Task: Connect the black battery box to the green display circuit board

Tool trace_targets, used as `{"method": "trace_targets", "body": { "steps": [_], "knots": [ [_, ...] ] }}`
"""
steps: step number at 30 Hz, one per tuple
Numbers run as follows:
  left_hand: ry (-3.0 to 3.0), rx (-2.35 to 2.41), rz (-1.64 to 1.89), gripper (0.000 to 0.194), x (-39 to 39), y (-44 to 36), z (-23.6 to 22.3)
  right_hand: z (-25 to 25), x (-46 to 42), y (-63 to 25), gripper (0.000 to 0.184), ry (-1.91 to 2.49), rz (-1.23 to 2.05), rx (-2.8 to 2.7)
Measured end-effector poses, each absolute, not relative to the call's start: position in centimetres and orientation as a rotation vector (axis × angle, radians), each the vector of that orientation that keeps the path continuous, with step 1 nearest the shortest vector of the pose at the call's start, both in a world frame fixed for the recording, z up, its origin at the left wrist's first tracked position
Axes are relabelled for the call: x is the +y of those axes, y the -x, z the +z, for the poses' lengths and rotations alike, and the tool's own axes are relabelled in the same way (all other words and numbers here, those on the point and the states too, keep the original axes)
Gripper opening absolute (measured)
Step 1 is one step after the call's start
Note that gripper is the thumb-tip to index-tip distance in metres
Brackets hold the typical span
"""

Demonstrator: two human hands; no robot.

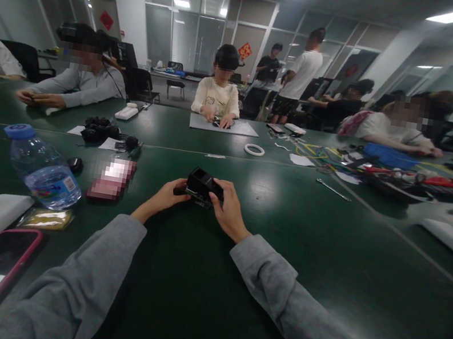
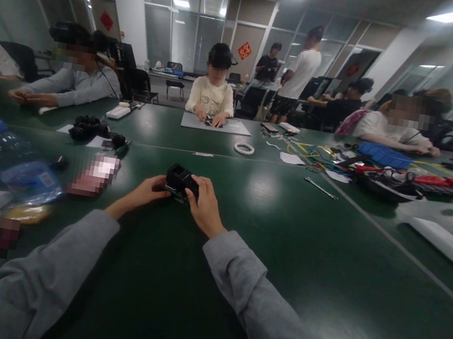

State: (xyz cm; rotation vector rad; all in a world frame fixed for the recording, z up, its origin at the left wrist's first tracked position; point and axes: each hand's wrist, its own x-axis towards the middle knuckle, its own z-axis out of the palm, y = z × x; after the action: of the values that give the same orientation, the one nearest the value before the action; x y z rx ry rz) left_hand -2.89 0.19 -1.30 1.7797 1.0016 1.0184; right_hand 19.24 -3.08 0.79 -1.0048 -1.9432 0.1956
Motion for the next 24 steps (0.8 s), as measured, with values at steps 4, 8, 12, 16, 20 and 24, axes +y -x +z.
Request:
{"method": "trace_targets", "body": {
  "steps": [4,8,12,16,20,24],
  "knots": [
    [-1.804,1.012,1.002,0.053,0.18,2.89,-1.23,0.8,-2.88,-19.43,0.032,0.994,0.219,-1.934],
    [-1.833,1.004,0.998,0.055,0.11,2.8,-0.98,0.89,-2.98,-19.46,0.031,0.976,0.212,-1.946],
    [-1.824,1.002,0.984,0.054,0.1,2.8,-0.96,0.96,-3.14,-19.45,0.032,0.969,0.192,-1.984],
    [-1.792,0.999,0.969,0.061,0.02,2.81,-0.92,0.89,-3.13,-19.38,0.031,0.966,0.206,-2.082],
    [-1.776,0.979,0.982,0.083,-0.25,2.75,-0.58,0.61,-2.91,-19.36,0.032,0.983,0.213,-2.115],
    [-1.796,0.932,0.981,0.084,-0.25,2.82,-0.63,0.27,-2.65,-19.52,0.038,1.0,0.187,-2.149]
  ]
}}
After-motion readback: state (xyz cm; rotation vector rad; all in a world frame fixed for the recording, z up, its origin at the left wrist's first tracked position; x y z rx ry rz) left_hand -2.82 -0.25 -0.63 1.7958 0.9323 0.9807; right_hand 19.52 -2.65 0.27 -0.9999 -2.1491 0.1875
